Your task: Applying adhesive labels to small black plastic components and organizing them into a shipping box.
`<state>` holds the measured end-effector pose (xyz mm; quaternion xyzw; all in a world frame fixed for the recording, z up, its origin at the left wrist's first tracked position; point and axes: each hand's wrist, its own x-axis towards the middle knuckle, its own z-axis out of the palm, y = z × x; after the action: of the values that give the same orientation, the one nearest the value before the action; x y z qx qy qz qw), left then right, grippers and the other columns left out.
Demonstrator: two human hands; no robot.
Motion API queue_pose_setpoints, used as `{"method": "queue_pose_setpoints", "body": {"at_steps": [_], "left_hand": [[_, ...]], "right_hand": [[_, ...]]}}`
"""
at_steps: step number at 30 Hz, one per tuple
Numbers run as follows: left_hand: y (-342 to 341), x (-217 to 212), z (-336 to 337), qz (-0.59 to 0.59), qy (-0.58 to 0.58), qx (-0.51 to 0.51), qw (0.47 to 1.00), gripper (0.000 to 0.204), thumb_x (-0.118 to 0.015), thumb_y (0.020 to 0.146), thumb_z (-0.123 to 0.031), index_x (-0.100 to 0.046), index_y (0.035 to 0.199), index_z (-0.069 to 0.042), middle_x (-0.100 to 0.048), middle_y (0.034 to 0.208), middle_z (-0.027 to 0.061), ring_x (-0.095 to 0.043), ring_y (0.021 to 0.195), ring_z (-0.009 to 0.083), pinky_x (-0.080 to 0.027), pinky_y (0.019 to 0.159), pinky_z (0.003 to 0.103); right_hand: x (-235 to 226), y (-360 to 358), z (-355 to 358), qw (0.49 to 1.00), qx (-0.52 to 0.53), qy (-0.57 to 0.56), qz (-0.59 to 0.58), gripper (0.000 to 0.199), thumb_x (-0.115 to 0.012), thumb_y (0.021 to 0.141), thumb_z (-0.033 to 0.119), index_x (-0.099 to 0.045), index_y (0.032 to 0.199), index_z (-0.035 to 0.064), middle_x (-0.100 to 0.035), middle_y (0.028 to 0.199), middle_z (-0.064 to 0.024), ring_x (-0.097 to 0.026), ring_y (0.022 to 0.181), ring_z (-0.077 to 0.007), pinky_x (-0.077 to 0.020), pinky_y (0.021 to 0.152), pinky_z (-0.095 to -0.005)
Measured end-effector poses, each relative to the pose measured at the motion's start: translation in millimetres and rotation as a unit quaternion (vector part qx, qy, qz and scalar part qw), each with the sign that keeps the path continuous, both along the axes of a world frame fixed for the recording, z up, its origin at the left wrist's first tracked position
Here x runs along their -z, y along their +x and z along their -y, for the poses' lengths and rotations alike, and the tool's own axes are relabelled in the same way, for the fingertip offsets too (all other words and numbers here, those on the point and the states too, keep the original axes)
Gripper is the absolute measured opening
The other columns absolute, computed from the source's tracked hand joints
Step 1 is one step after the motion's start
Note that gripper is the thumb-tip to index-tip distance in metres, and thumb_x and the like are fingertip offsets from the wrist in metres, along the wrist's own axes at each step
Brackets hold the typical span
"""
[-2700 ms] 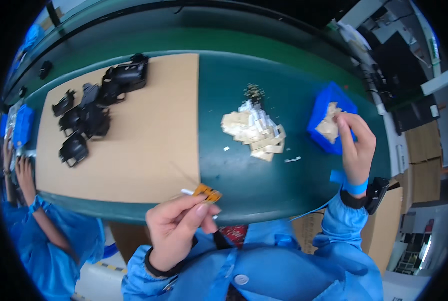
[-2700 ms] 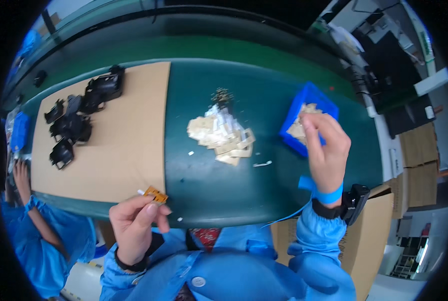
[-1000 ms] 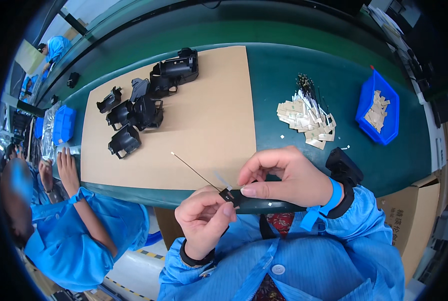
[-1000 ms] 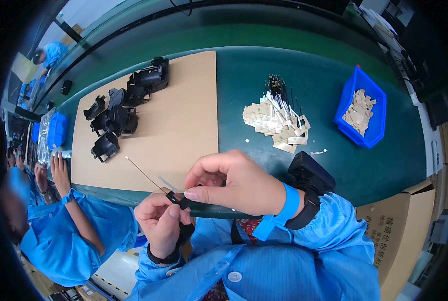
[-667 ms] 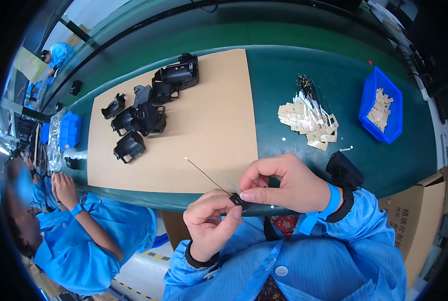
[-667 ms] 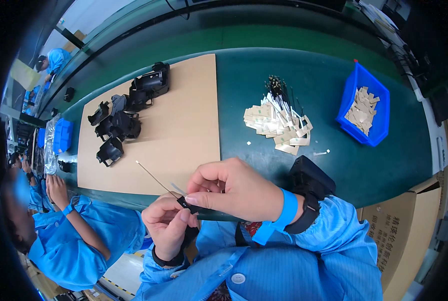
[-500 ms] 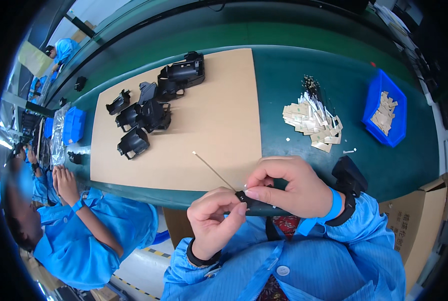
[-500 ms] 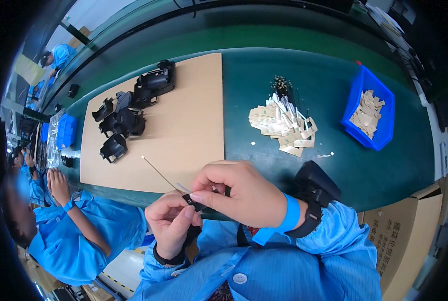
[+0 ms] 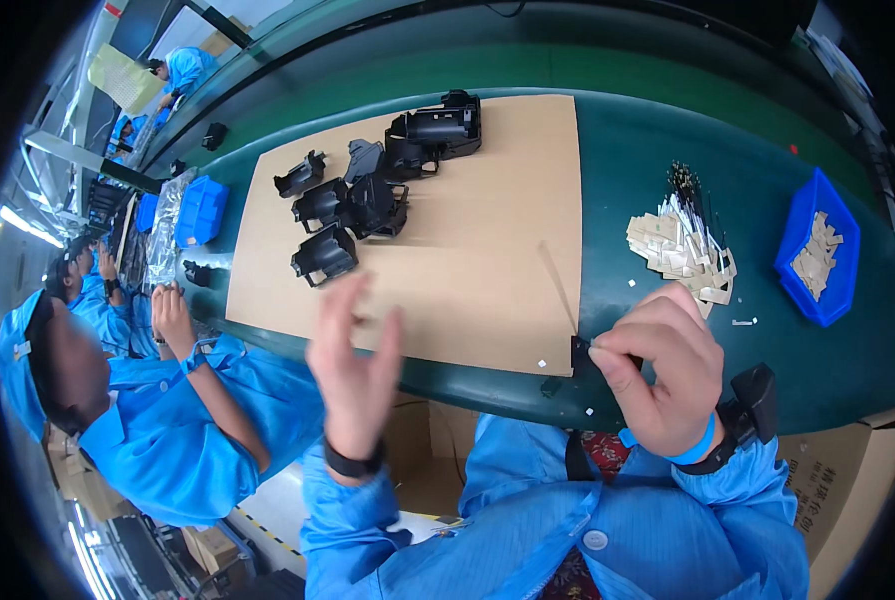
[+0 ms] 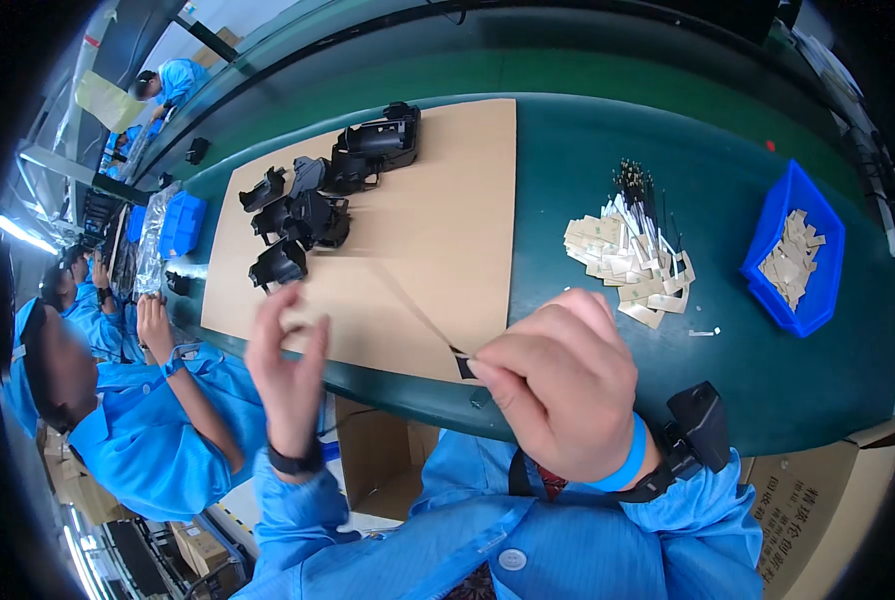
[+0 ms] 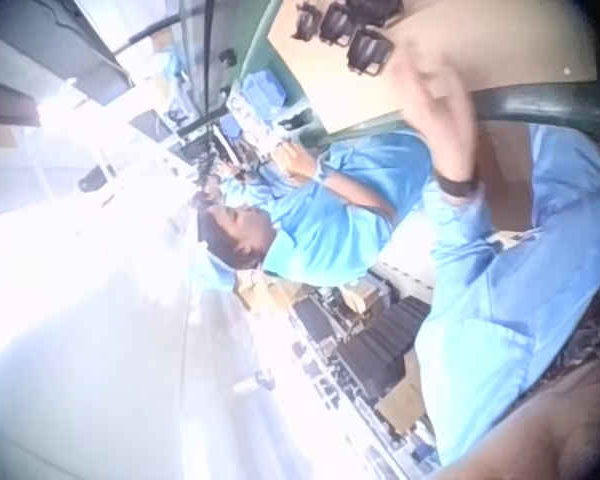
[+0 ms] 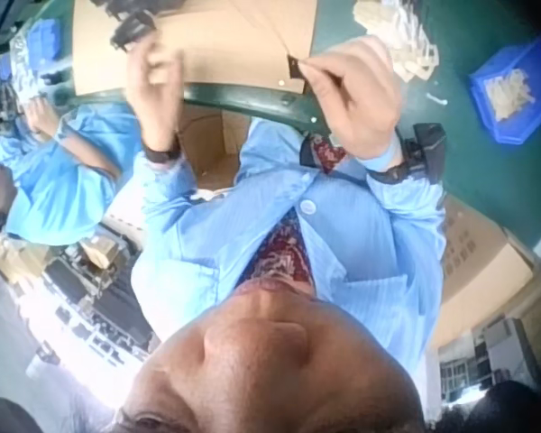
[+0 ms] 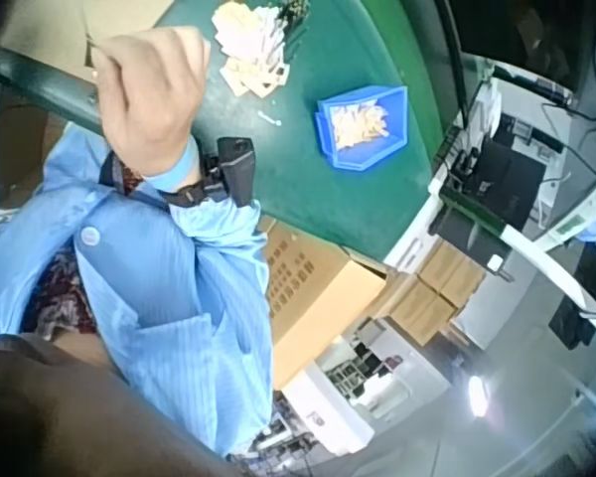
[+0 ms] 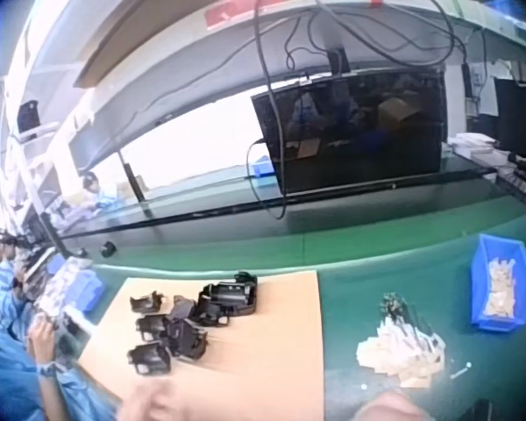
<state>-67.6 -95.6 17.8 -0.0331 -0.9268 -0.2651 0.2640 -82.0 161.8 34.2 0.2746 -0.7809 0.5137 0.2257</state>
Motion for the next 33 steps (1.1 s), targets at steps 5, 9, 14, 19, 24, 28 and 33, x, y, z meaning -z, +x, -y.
{"method": "queue_pose_setpoints", "body": {"at_steps": [5,9,14,19,24,28,33], "left_hand": [[-27.8,-12.6,64.7,0.078,-0.387,-0.066,0.916,0.043,-0.065,0.065,-0.003,-0.055,0.107,-0.005,-0.047,0.123,0.0147,-0.041,0.117,0.0334,-0.033,0.097,0.045],[-37.8,3.7,92.3,0.119,-0.417,-0.038,0.9,0.035,-0.063,0.068,-0.007,-0.057,0.102,-0.004,-0.047,0.125,0.0124,-0.039,0.121,0.0301,-0.029,0.101,0.046],[-38.4,-0.8,105.0,0.149,-0.158,-0.046,0.975,0.018,-0.059,0.078,-0.01,-0.061,0.093,0.0,-0.061,0.096,0.0124,-0.058,0.085,0.0252,-0.045,0.075,0.032],[8.8,-40.9,32.0,0.177,0.568,0.069,0.801,0.029,-0.054,0.086,-0.016,-0.052,0.108,0.003,-0.062,0.091,0.0137,-0.062,0.071,0.0182,-0.05,0.058,0.029],[47.8,-18.3,-41.0,0.343,0.727,0.2,0.56,0.037,-0.053,0.084,-0.02,-0.047,0.11,0.006,-0.059,0.089,0.0212,-0.06,0.061,0.0269,-0.05,0.049,0.033],[35.6,4.5,-80.9,0.354,0.743,0.213,0.526,0.034,-0.049,0.086,-0.024,-0.047,0.105,0.004,-0.057,0.083,0.0174,-0.057,0.055,0.0213,-0.047,0.043,0.029],[34.7,0.0,-109.7,0.279,0.778,0.173,0.536,0.042,-0.054,0.086,-0.013,-0.039,0.123,0.0,-0.058,0.094,0.0129,-0.058,0.068,0.0153,-0.047,0.055,0.024]], "right_hand": [[-0.4,-0.1,-0.9,0.999,-0.017,-0.019,0.026,0.012,-0.068,0.066,0.001,-0.06,0.074,0.0027,-0.055,0.067,-0.0071,-0.048,0.061,-0.0227,-0.0372,0.058,-0.0312],[0.0,0.7,-2.2,0.999,-0.027,-0.017,0.044,0.011,-0.067,0.068,0.0,-0.06,0.075,0.0026,-0.055,0.067,-0.0073,-0.049,0.061,-0.0225,-0.0375,0.057,-0.0309],[1.5,2.1,-6.0,0.994,-0.046,-0.048,0.087,0.008,-0.066,0.07,0.0,-0.06,0.075,0.0017,-0.056,0.067,-0.0069,-0.049,0.062,-0.02,-0.0389,0.058,-0.029],[10.0,0.1,-14.4,0.951,-0.085,-0.171,0.243,0.005,-0.064,0.077,0.001,-0.059,0.079,-0.0005,-0.06,0.073,-0.0052,-0.053,0.067,-0.0116,-0.042,0.061,-0.0244],[11.6,9.7,-2.2,0.743,-0.229,-0.446,0.443,0.009,-0.06,0.083,0.003,-0.059,0.089,-0.0025,-0.062,0.084,-0.0058,-0.058,0.077,-0.0089,-0.0458,0.07,-0.0212],[13.0,11.0,-7.2,0.719,-0.244,-0.476,0.443,0.009,-0.06,0.083,0.004,-0.059,0.089,-0.002,-0.062,0.084,-0.0057,-0.058,0.078,-0.0093,-0.046,0.071,-0.0216],[18.9,10.2,-24.9,0.713,-0.229,-0.501,0.433,0.008,-0.059,0.085,0.005,-0.058,0.089,-0.0023,-0.062,0.082,-0.0066,-0.058,0.075,-0.0092,-0.0464,0.07,-0.0218]]}}
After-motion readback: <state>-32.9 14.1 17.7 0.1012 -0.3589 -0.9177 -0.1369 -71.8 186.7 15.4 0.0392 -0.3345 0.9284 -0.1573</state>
